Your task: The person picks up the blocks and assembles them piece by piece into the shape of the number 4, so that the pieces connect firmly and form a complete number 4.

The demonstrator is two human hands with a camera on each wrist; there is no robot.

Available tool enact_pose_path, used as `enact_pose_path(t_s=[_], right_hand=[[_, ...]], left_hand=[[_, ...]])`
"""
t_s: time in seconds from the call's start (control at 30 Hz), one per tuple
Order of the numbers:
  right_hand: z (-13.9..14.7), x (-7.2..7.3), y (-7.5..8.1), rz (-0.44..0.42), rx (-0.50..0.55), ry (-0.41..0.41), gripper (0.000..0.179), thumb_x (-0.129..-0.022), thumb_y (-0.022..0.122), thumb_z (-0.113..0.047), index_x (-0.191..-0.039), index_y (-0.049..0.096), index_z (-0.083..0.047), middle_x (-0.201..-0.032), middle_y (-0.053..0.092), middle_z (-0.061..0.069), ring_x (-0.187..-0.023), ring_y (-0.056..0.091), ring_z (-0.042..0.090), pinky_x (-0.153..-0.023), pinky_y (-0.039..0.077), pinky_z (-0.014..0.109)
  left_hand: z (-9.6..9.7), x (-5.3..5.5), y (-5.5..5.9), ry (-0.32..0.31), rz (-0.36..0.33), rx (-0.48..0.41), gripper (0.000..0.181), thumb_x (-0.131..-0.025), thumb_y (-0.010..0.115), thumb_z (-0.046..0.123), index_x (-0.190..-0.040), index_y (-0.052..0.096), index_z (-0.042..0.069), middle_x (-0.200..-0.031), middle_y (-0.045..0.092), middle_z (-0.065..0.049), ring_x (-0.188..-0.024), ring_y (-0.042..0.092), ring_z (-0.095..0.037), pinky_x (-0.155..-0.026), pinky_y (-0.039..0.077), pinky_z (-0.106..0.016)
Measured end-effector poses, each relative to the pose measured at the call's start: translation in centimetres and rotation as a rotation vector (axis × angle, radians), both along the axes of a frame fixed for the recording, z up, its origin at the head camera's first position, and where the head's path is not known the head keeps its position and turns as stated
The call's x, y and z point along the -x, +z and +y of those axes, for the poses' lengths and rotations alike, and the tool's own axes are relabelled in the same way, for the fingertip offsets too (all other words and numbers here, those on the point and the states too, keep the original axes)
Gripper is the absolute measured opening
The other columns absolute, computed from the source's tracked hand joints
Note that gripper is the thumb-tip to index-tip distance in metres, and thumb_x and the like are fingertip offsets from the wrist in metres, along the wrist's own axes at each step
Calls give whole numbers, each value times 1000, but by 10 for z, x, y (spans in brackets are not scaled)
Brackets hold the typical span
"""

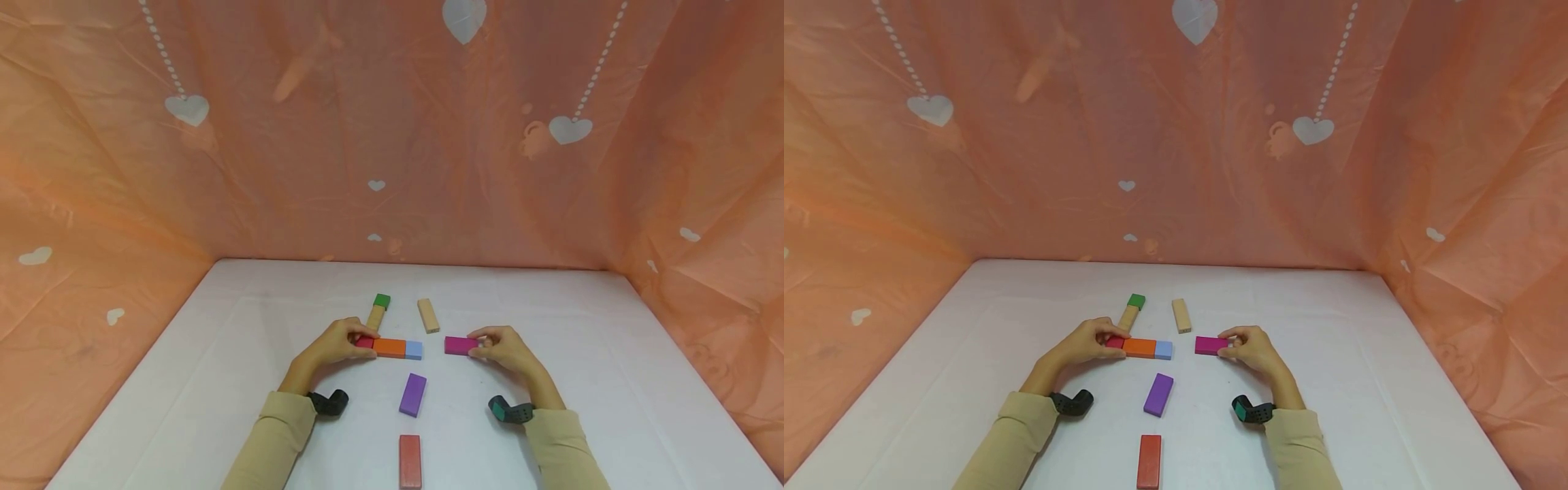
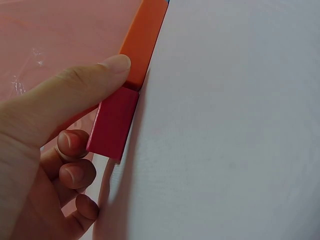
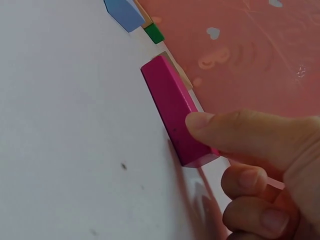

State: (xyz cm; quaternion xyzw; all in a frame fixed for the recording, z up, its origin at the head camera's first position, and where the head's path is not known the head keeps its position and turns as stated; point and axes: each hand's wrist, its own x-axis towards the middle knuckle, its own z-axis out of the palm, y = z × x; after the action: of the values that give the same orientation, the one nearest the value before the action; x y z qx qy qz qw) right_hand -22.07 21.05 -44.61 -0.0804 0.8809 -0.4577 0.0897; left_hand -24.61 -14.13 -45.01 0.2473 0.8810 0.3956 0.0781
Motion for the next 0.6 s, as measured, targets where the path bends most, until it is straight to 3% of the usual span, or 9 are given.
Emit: enact_pose_path(t_s=[0.6], right_hand=[[-8, -1, 2, -17, 3, -19, 34, -82, 72, -9, -113, 66, 5, -64, 39, -3, -63, 38, 8, -57, 32, 20]], left_hand=[[0, 1, -1, -6, 15, -5, 30, -77, 81, 18, -104, 75, 7, -75, 48, -3, -73, 40, -9, -63, 31, -18]])
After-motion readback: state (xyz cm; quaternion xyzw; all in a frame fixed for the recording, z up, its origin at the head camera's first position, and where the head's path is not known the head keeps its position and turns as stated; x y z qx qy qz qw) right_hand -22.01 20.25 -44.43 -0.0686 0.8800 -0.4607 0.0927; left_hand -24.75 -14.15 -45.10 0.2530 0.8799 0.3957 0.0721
